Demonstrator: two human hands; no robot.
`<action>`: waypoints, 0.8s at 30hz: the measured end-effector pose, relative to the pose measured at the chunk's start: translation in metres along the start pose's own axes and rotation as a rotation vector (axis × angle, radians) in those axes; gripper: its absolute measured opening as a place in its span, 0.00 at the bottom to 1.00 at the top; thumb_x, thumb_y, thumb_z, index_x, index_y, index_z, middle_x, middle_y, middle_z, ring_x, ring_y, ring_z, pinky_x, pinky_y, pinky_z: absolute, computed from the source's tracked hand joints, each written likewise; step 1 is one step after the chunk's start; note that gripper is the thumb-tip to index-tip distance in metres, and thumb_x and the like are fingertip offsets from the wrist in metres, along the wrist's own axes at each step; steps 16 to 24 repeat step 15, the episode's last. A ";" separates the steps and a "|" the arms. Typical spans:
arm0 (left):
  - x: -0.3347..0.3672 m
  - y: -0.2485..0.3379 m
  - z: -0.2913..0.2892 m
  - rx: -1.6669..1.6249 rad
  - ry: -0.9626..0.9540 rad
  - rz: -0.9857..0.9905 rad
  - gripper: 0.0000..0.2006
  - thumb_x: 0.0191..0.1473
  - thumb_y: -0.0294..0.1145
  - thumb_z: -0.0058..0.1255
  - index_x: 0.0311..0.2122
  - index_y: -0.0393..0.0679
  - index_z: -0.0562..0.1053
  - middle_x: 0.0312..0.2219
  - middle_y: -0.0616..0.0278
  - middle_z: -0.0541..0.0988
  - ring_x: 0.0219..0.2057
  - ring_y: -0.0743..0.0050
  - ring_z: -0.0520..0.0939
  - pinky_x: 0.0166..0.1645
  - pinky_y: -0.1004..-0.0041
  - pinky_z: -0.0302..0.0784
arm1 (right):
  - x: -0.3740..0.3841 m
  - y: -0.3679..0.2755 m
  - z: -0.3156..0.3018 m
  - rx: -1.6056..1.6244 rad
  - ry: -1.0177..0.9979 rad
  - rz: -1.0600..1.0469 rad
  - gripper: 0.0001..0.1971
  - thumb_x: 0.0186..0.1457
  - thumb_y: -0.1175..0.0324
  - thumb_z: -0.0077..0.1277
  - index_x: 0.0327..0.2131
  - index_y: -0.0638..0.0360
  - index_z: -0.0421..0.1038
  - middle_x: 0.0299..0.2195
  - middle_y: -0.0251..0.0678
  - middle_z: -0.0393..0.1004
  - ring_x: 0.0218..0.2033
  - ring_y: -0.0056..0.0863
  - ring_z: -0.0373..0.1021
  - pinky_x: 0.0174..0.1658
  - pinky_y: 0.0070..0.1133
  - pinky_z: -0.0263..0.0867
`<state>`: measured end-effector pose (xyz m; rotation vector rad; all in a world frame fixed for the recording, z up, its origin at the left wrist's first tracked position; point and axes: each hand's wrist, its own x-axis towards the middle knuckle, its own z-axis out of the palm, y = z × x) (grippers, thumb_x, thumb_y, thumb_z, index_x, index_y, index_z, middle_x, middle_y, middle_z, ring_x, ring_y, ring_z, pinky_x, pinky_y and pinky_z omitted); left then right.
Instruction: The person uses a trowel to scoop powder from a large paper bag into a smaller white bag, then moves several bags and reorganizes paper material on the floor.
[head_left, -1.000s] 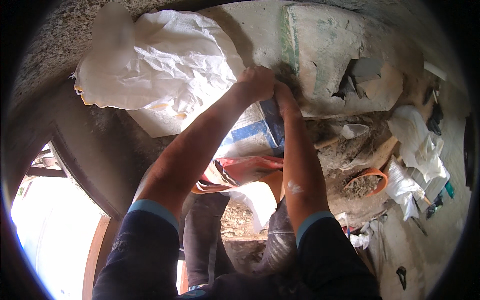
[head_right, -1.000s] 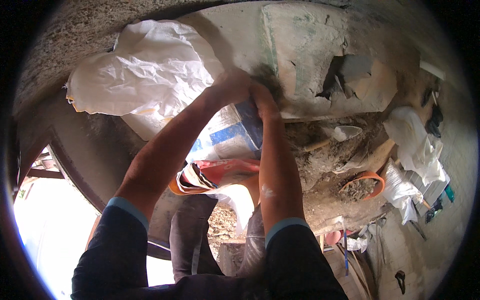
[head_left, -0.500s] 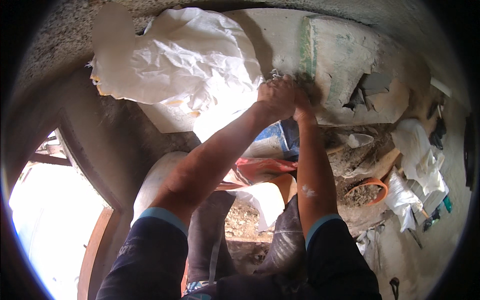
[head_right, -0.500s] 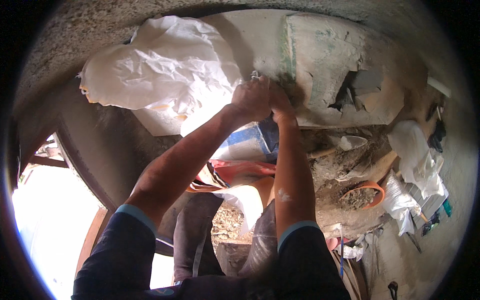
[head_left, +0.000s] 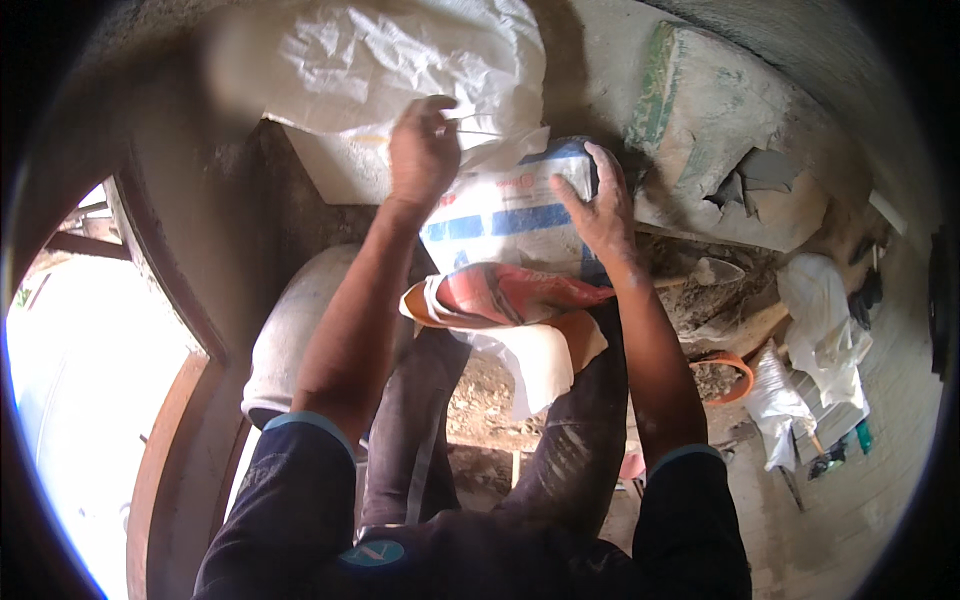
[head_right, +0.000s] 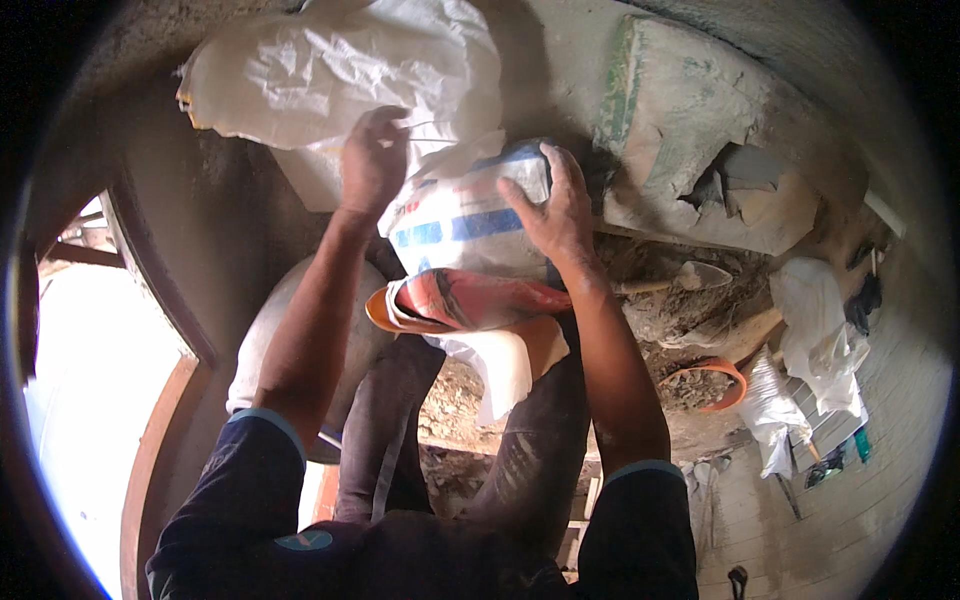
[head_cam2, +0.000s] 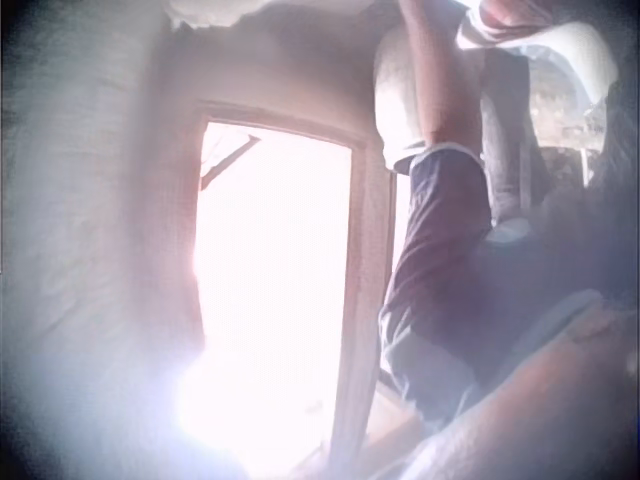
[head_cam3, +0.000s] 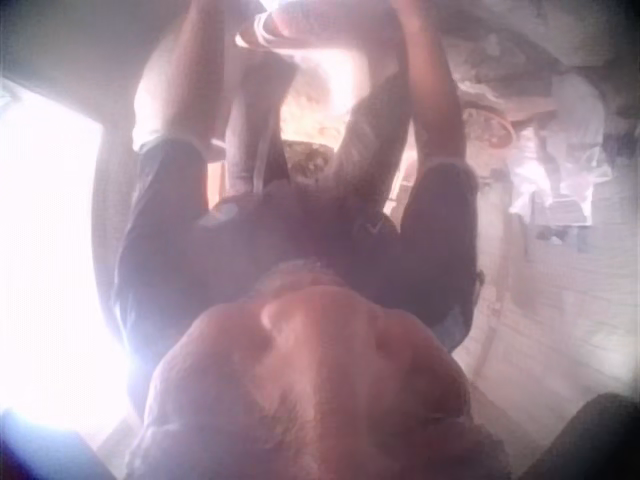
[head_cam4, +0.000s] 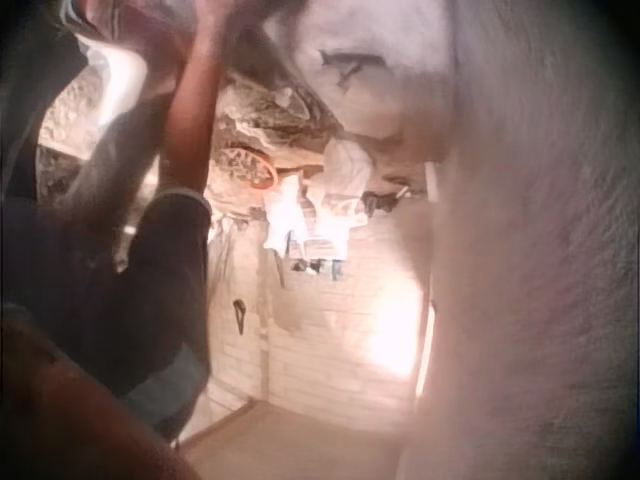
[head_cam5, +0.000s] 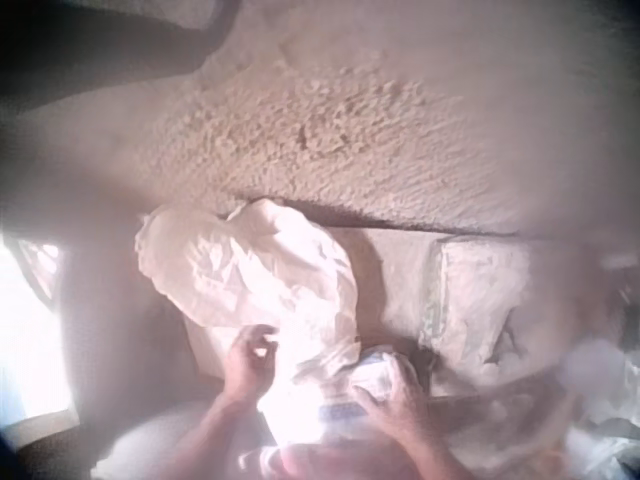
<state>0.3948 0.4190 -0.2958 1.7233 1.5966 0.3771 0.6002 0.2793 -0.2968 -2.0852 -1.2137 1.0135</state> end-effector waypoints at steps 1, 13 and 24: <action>-0.013 -0.014 -0.017 -0.009 0.047 -0.010 0.09 0.48 0.25 0.55 0.38 0.42 0.76 0.32 0.53 0.78 0.33 0.60 0.80 0.39 0.66 0.76 | -0.005 -0.004 0.005 -0.111 -0.037 -0.022 0.39 0.47 0.50 0.60 0.57 0.63 0.58 0.55 0.54 0.60 0.57 0.53 0.57 0.59 0.38 0.56; -0.297 -0.169 -0.004 -1.331 0.180 -1.393 0.37 0.57 0.64 0.39 0.50 0.32 0.67 0.44 0.49 0.76 0.47 0.59 0.76 0.51 0.60 0.69 | 0.013 0.006 0.023 -0.127 -0.107 0.145 0.41 0.48 0.59 0.60 0.62 0.56 0.49 0.60 0.50 0.54 0.61 0.47 0.53 0.62 0.35 0.51; -0.316 -0.147 0.005 -1.613 0.230 -1.081 0.39 0.56 0.66 0.36 0.57 0.37 0.60 0.52 0.49 0.71 0.51 0.52 0.73 0.60 0.56 0.63 | 0.014 0.013 0.023 -0.115 -0.137 0.162 0.43 0.48 0.58 0.61 0.62 0.53 0.47 0.62 0.47 0.50 0.62 0.47 0.49 0.63 0.36 0.50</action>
